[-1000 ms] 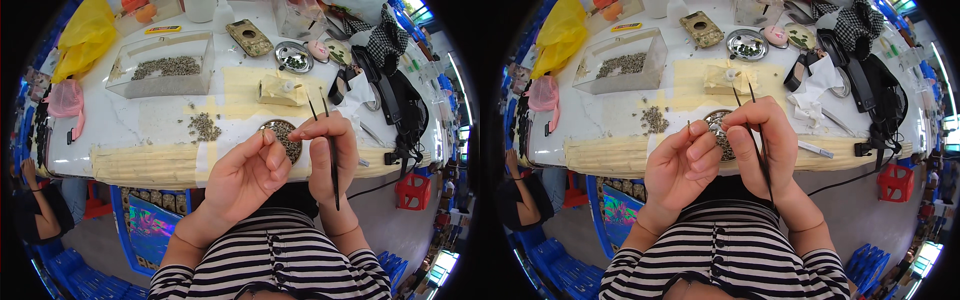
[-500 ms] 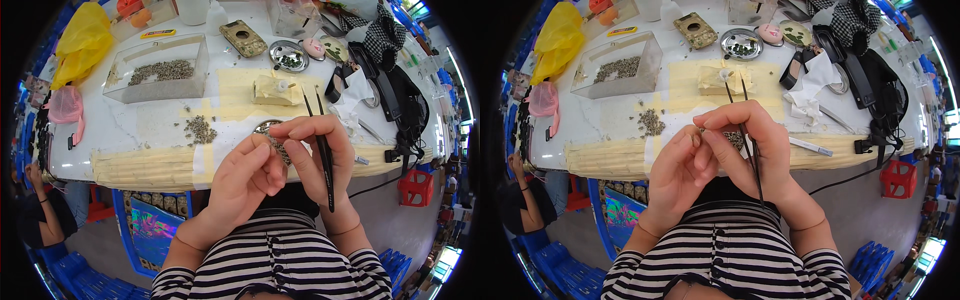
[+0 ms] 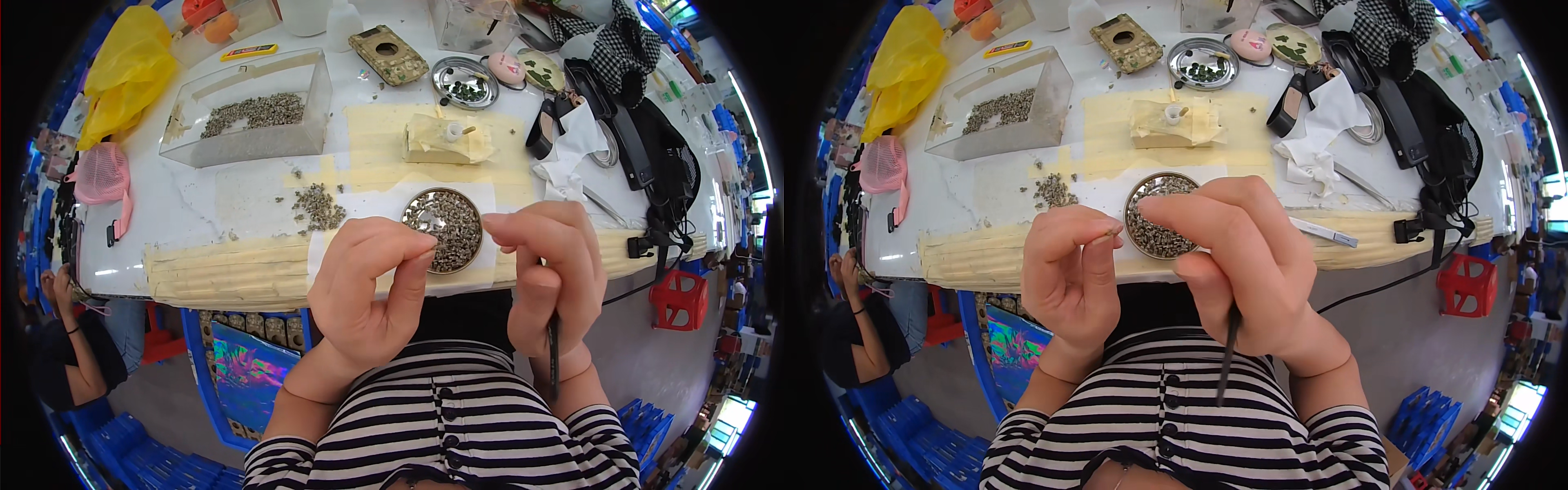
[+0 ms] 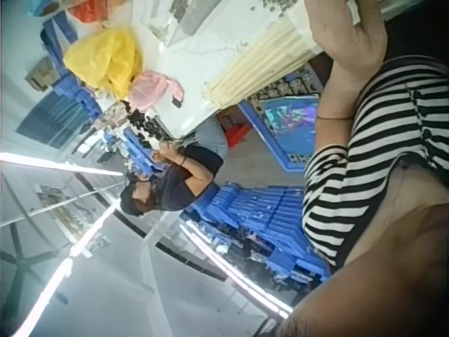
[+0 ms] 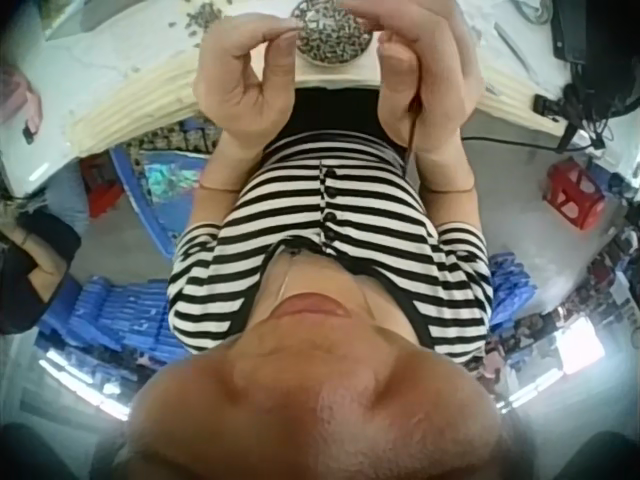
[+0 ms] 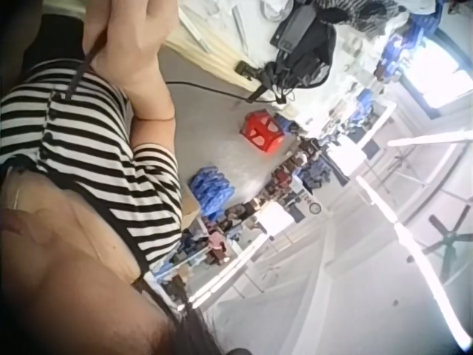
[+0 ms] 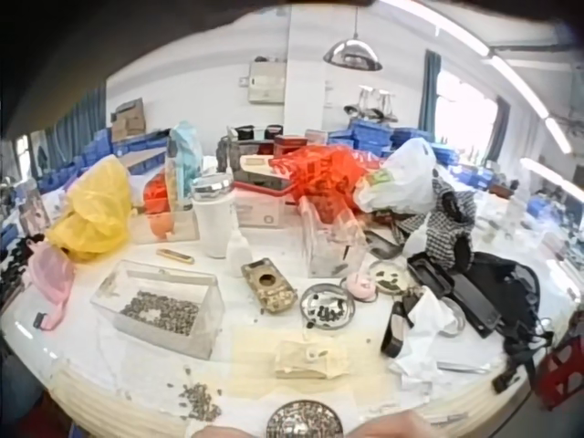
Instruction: Assemble small plastic components and adhesive parts onto toy tank models at a workbench.
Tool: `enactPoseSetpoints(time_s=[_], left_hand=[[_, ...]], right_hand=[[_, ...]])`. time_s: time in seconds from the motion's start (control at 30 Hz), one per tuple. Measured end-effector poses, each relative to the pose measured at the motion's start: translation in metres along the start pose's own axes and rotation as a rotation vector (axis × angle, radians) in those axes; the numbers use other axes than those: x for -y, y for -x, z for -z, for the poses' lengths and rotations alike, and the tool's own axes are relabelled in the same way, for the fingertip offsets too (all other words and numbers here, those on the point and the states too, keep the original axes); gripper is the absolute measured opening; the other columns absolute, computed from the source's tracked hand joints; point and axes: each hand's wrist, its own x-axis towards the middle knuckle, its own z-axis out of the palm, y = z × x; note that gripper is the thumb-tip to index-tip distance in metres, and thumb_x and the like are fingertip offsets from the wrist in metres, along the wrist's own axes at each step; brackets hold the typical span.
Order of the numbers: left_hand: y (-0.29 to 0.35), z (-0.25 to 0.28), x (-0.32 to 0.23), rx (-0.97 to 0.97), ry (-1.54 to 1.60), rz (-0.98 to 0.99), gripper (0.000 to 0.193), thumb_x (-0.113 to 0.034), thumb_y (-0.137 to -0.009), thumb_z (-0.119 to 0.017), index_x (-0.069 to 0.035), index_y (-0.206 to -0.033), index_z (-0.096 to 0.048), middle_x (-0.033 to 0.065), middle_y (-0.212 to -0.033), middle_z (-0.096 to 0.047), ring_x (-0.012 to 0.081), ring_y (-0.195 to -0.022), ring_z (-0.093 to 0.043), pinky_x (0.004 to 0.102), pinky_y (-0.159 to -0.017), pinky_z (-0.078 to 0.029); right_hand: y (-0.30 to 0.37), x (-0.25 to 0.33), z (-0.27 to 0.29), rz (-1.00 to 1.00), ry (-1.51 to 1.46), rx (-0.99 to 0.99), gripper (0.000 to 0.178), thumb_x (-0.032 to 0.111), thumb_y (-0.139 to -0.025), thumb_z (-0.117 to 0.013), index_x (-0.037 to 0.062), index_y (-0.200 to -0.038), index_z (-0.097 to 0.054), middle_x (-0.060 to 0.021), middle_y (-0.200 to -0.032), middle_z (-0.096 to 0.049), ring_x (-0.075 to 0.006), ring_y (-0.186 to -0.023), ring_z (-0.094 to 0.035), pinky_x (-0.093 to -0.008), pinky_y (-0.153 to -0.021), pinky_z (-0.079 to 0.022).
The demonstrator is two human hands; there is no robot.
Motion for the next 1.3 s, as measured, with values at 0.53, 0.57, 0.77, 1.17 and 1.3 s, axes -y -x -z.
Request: enactPoseSetpoints(time_s=[0.53,0.57,0.77,1.17,1.3], left_hand=[[0.0,-0.004,0.005,0.018,-0.095,-0.103,0.02,0.007,-0.081,-0.071,0.001,-0.099,-0.064,0.0109,-0.088,-0.066,0.0246,-0.076,-0.063,0.031,-0.065,-0.052],[0.0,-0.004,0.005,0.016,-0.097,-0.099,0.021,0.007,-0.081,-0.071,0.001,-0.099,-0.064,0.0109,-0.088,-0.066,0.0246,-0.075,-0.063,0.031,-0.065,-0.052],[-0.001,-0.003,0.007,0.005,-0.146,-0.124,0.021,0.008,-0.079,-0.071,0.001,-0.098,-0.065,0.0108,-0.086,-0.065,0.0246,-0.075,-0.063,0.0312,-0.065,-0.052],[-0.003,-0.004,0.005,-0.001,-0.196,-0.147,0.019,0.009,-0.078,-0.072,0.001,-0.094,-0.064,0.0108,-0.084,-0.065,0.0249,-0.073,-0.063,0.0317,-0.064,-0.052],[-0.002,-0.004,0.005,-0.003,-0.178,-0.133,0.019,0.009,-0.078,-0.072,0.001,-0.094,-0.065,0.0104,-0.083,-0.065,0.0246,-0.072,-0.063,0.0315,-0.063,-0.052]], right_hand=[[0.001,-0.004,-0.018,-0.076,-0.103,0.013,0.023,-0.007,-0.074,-0.074,0.0002,-0.095,-0.068,-0.011,-0.086,-0.065,-0.0203,-0.073,-0.066,-0.0282,-0.061,-0.053],[0.0,-0.005,-0.018,-0.076,-0.103,0.012,0.023,-0.008,-0.074,-0.074,0.0002,-0.095,-0.068,-0.011,-0.085,-0.065,-0.0203,-0.073,-0.066,-0.0282,-0.061,-0.053],[-0.001,-0.005,-0.021,-0.067,-0.085,0.0,0.023,-0.008,-0.073,-0.074,0.0003,-0.094,-0.067,-0.0113,-0.085,-0.066,-0.0207,-0.072,-0.066,-0.0286,-0.06,-0.053],[-0.002,-0.007,-0.022,-0.04,-0.07,0.003,0.022,-0.007,-0.073,-0.074,0.0002,-0.092,-0.066,-0.0116,-0.083,-0.065,-0.0223,-0.068,-0.065,-0.0294,-0.058,-0.052],[-0.003,-0.009,-0.022,-0.035,-0.073,0.014,0.021,-0.007,-0.074,-0.073,0.0003,-0.091,-0.064,-0.0113,-0.083,-0.064,-0.0227,-0.068,-0.065,-0.0299,-0.058,-0.052]])
